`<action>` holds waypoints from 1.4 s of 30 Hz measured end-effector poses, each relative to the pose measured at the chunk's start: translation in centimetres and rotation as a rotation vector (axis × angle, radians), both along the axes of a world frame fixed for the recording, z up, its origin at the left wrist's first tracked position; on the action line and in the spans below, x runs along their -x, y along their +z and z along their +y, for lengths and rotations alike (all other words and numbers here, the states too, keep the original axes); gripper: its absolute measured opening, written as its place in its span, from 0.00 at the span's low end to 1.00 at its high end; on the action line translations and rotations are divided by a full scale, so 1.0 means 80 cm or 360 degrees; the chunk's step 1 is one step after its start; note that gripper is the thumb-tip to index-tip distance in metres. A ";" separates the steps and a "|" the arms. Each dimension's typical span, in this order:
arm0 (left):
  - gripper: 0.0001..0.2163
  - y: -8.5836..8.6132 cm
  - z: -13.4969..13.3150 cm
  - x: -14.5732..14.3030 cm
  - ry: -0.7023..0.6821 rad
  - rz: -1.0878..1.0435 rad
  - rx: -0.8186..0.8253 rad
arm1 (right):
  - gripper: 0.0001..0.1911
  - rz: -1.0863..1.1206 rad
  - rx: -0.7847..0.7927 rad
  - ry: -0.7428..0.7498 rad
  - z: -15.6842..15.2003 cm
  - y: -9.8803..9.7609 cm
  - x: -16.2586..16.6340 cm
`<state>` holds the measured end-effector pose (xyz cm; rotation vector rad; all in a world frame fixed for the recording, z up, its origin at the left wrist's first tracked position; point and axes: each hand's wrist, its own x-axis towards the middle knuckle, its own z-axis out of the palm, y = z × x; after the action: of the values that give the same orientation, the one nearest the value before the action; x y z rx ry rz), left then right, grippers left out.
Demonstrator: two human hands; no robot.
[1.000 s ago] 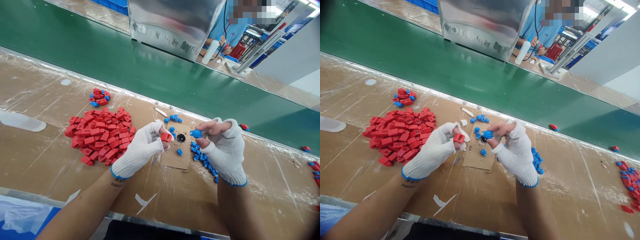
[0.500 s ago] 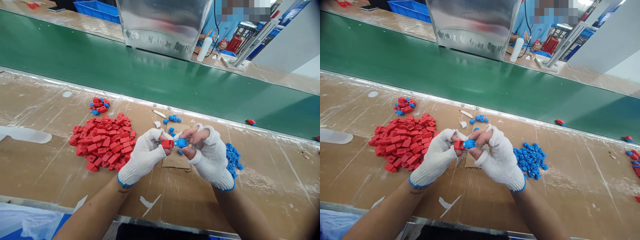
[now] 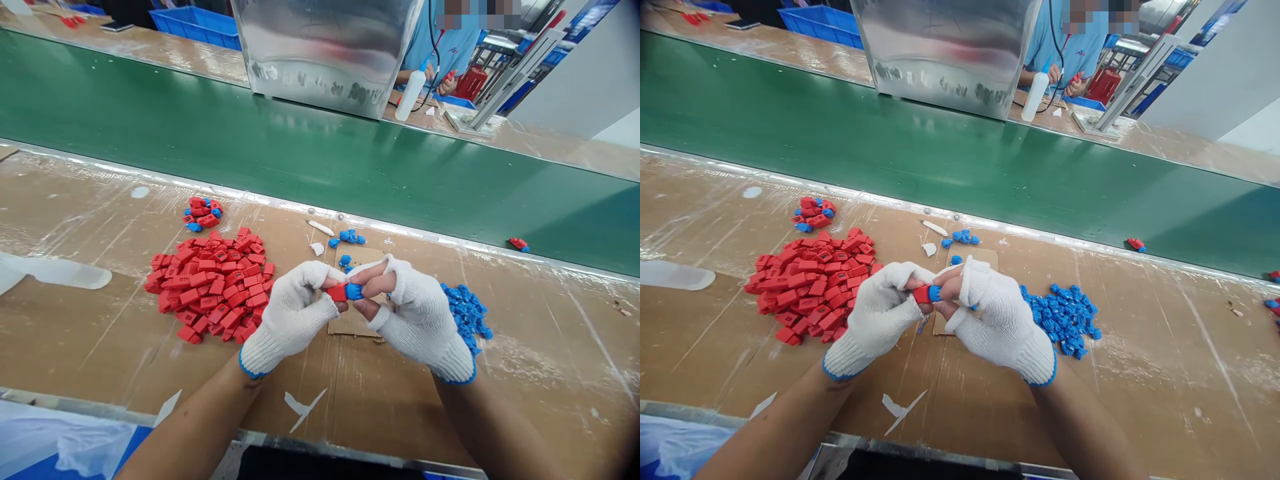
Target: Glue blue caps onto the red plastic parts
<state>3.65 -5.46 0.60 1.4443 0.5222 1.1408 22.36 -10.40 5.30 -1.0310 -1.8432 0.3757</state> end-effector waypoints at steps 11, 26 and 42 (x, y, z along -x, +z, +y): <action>0.04 0.007 -0.006 0.007 0.0190 0.0759 -0.0627 | 0.11 -0.0093 0.0126 0.0112 0.001 0.002 -0.017; 0.06 -0.008 -0.051 -0.017 -0.0085 0.1199 -0.1435 | 0.36 0.1152 0.0518 -0.0142 -0.022 -0.007 0.033; 0.02 -0.004 -0.054 -0.015 -0.0280 0.1463 -0.1378 | 0.33 0.1103 0.0701 -0.0139 -0.021 -0.004 0.038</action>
<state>4.87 -9.76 0.27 2.7345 0.5119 0.4852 19.31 -12.06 4.96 -1.0838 -1.1081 0.9805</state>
